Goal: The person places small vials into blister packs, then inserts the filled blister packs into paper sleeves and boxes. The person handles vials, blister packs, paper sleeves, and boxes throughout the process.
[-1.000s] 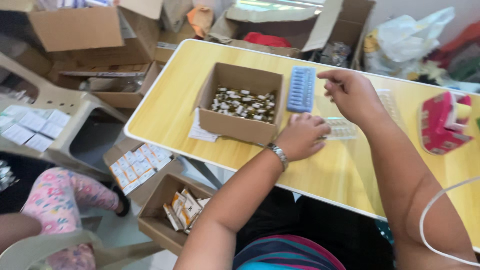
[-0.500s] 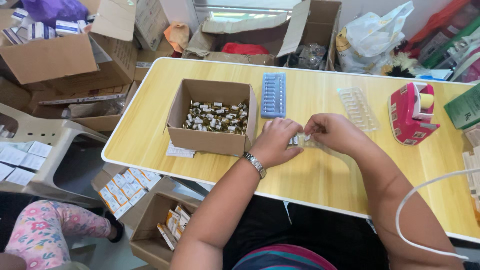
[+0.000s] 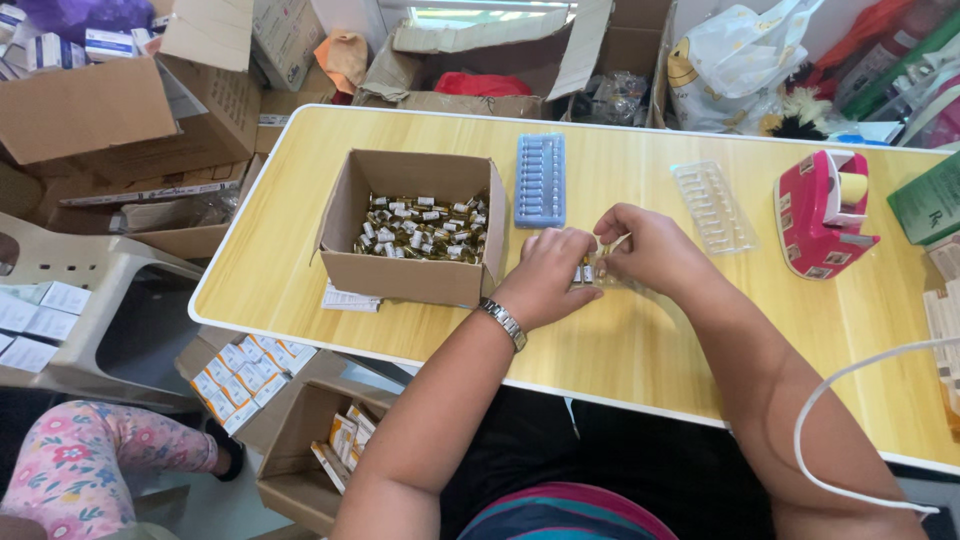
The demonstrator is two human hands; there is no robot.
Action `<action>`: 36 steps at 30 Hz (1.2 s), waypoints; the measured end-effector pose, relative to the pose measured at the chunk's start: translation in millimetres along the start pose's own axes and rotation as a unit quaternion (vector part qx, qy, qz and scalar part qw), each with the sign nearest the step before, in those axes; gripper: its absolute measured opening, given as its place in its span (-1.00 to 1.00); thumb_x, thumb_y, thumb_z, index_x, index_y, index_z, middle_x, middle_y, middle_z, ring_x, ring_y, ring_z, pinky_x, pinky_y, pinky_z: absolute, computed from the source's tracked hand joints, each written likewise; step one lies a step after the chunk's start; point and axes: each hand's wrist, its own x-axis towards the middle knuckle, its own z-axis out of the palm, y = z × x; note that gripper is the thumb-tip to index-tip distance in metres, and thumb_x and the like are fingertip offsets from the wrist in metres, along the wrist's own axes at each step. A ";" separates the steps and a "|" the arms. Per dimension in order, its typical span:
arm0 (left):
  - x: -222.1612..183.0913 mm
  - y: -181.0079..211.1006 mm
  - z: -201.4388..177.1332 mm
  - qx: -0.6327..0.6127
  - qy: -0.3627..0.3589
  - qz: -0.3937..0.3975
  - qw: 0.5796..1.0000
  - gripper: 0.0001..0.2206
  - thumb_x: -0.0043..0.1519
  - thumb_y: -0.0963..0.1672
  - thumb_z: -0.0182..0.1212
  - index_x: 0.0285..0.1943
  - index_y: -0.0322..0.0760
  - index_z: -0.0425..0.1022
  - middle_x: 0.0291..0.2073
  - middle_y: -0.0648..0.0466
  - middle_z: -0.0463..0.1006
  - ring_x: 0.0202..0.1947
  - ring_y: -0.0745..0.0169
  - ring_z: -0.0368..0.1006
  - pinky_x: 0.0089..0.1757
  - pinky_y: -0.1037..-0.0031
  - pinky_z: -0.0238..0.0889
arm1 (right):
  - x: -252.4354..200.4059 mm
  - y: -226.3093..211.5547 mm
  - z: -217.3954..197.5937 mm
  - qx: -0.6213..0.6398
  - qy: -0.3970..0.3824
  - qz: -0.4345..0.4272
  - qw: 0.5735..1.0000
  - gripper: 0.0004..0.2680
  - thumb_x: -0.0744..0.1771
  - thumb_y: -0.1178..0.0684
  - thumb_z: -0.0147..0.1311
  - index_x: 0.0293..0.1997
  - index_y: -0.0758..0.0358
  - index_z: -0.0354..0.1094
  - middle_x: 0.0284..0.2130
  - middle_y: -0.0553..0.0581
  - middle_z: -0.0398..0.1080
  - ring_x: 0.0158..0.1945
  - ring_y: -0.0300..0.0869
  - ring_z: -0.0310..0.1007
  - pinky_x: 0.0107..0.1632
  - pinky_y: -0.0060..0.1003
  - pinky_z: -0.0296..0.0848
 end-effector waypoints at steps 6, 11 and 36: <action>0.0 2.9 -2.2 0.002 -0.010 -0.002 1.000 -0.53 0.06 -0.03 0.43 0.10 -0.10 0.34 0.04 0.05 0.42 0.14 -0.04 0.27 0.11 0.13 0.07 | -1.7 1.4 4.4 -0.088 0.024 -0.019 0.996 -0.54 0.09 0.16 0.46 0.05 0.23 0.41 -0.12 0.25 0.40 -0.35 -0.08 0.48 -0.24 -0.21 0.49; -0.9 7.9 -3.8 0.005 -0.018 -0.003 1.000 -0.72 0.07 -0.03 0.42 -0.09 -0.02 0.48 0.02 0.09 0.44 0.14 -0.02 0.28 0.16 0.12 0.07 | 1.2 -10.2 -4.7 -0.099 -0.012 -0.015 0.995 -0.55 0.09 0.14 0.43 0.06 0.16 0.43 -0.13 0.24 0.45 -0.30 -0.04 0.55 -0.18 -0.17 0.55; 6.7 -17.8 18.0 0.095 0.028 0.096 0.990 -0.83 0.19 -0.02 0.23 -0.13 -0.03 0.40 -0.15 0.09 0.46 -0.08 0.08 0.39 0.02 0.22 0.26 | 76.2 -182.8 100.1 -0.286 0.035 -0.201 0.936 -0.90 0.25 0.14 0.16 -0.28 0.18 0.60 -0.23 0.26 0.52 -0.12 0.12 0.56 -0.08 -0.02 0.52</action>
